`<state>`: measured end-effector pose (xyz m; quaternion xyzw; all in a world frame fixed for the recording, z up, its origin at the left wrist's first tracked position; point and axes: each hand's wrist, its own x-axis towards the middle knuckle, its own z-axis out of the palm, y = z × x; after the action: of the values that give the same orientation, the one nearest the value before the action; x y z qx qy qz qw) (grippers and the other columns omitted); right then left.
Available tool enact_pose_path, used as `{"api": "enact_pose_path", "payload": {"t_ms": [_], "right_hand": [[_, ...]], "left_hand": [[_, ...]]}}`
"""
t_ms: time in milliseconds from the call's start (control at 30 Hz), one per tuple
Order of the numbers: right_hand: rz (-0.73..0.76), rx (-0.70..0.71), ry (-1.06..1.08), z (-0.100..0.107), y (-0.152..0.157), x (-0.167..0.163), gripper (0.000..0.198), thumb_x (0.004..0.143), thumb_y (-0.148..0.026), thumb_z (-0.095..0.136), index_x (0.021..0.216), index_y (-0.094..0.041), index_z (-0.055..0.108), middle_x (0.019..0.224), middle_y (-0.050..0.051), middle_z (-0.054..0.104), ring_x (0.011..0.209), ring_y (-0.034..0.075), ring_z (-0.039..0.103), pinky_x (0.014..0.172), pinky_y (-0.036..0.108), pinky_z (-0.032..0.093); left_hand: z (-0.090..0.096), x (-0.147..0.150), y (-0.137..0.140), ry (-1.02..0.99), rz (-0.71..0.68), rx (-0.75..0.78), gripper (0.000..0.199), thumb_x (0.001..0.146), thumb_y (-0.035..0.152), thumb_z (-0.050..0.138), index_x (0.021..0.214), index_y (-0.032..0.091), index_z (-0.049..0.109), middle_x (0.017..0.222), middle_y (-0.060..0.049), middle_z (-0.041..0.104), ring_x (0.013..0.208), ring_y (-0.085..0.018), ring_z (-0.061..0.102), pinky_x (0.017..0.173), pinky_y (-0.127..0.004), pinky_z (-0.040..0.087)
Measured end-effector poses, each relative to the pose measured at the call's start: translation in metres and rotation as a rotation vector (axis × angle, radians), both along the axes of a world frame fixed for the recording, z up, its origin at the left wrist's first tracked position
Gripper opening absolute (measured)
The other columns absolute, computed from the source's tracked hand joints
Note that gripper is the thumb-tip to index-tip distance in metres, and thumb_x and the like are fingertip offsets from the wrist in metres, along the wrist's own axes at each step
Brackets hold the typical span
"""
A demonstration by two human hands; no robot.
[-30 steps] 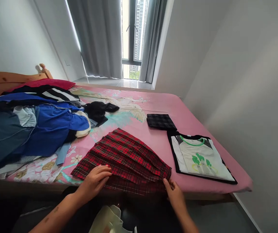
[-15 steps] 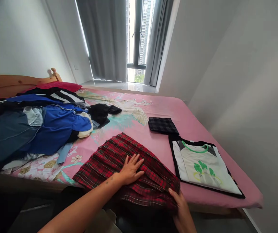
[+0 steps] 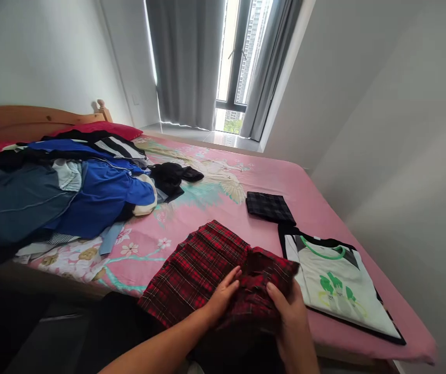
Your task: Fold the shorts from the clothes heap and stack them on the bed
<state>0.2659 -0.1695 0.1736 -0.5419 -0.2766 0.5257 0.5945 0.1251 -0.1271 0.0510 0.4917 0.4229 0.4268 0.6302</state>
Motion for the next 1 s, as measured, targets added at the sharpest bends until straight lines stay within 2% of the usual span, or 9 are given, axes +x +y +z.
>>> {"api": "enact_pose_path", "payload": {"t_ms": [133,200,267,367,433,533,700,833,1000], "right_hand": [[0.136,0.068,-0.054,0.003,0.039,-0.072,0.082,0.059,-0.035,0.078,0.13,-0.02,0.039,0.1,0.007,0.068,0.085,0.023,0.067,0.072,0.034,0.056],[0.204,0.06,-0.097,-0.012,0.056,-0.109,0.082,0.061,-0.035,0.076,0.131,-0.02,0.035,0.092,0.005,0.067,0.08,0.02,0.066,0.07,0.03,0.056],[0.293,-0.016,-0.16,-0.032,0.066,-0.142,0.087,0.063,-0.039,0.072,0.136,-0.02,0.027,0.081,0.0,0.062,0.065,0.018,0.064,0.055,0.029,0.056],[0.405,-0.11,-0.153,-0.06,0.065,-0.167,0.089,0.067,-0.047,0.067,0.138,-0.02,0.02,0.082,-0.002,0.055,0.056,0.016,0.06,0.037,0.028,0.049],[0.37,-0.046,-0.119,-0.071,0.055,-0.16,0.077,0.069,-0.049,0.065,0.132,-0.02,0.03,0.085,-0.001,0.052,0.061,0.015,0.061,0.035,0.023,0.046],[0.173,0.054,-0.173,-0.082,0.038,-0.121,0.055,0.072,-0.048,0.065,0.117,-0.021,0.048,0.08,-0.003,0.051,0.061,0.011,0.055,0.037,0.018,0.04],[-0.13,-0.03,-0.227,-0.105,0.011,-0.05,0.05,0.064,-0.047,0.072,0.103,-0.02,0.059,0.091,0.0,0.061,0.071,0.013,0.057,0.057,0.023,0.049],[-0.023,-0.167,-0.051,-0.12,-0.01,-0.043,0.06,0.058,-0.05,0.077,0.105,-0.017,0.057,0.102,0.006,0.063,0.091,0.021,0.062,0.073,0.032,0.054],[0.173,-0.256,0.075,-0.122,-0.025,-0.068,0.061,0.066,-0.052,0.072,0.114,-0.017,0.054,0.116,0.011,0.063,0.108,0.026,0.059,0.081,0.036,0.052]], "left_hand": [[-0.009,-0.042,-0.049,-0.438,0.285,-0.274,0.058,0.075,0.058,0.059,0.119,0.019,0.057,0.119,-0.012,0.063,0.107,-0.026,0.06,0.09,-0.037,0.047],[-0.02,-0.063,-0.078,-0.371,0.378,-0.349,0.06,0.065,0.068,0.064,0.098,0.018,0.063,0.091,-0.008,0.069,0.079,-0.021,0.065,0.067,-0.03,0.05],[-0.029,-0.082,-0.101,-0.224,0.408,-0.406,0.066,0.056,0.077,0.063,0.082,0.016,0.063,0.07,-0.004,0.064,0.057,-0.016,0.058,0.05,-0.025,0.041],[-0.032,-0.102,-0.122,-0.081,0.377,-0.36,0.069,0.059,0.083,0.054,0.071,0.015,0.06,0.055,0.001,0.054,0.046,-0.01,0.046,0.046,-0.023,0.033],[-0.021,-0.112,-0.125,-0.011,0.346,-0.26,0.063,0.07,0.079,0.048,0.071,0.016,0.061,0.054,0.001,0.05,0.048,-0.01,0.044,0.049,-0.023,0.034],[0.011,-0.123,-0.11,0.157,0.349,0.007,0.047,0.087,0.059,0.043,0.072,0.018,0.061,0.064,-0.001,0.055,0.062,-0.014,0.051,0.06,-0.025,0.041],[0.058,-0.134,-0.04,0.52,0.24,0.494,0.031,0.094,0.038,0.039,0.098,0.021,0.065,0.101,-0.007,0.066,0.101,-0.019,0.058,0.093,-0.033,0.044],[0.046,-0.134,0.02,0.988,0.027,0.616,0.041,0.093,0.036,0.042,0.132,0.026,0.05,0.146,-0.004,0.041,0.139,-0.025,0.026,0.115,-0.054,0.01],[0.005,-0.138,0.048,1.231,-0.057,0.488,0.05,0.093,0.042,0.04,0.141,0.03,0.037,0.154,-0.003,0.023,0.143,-0.026,0.015,0.112,-0.058,0.01]]}}
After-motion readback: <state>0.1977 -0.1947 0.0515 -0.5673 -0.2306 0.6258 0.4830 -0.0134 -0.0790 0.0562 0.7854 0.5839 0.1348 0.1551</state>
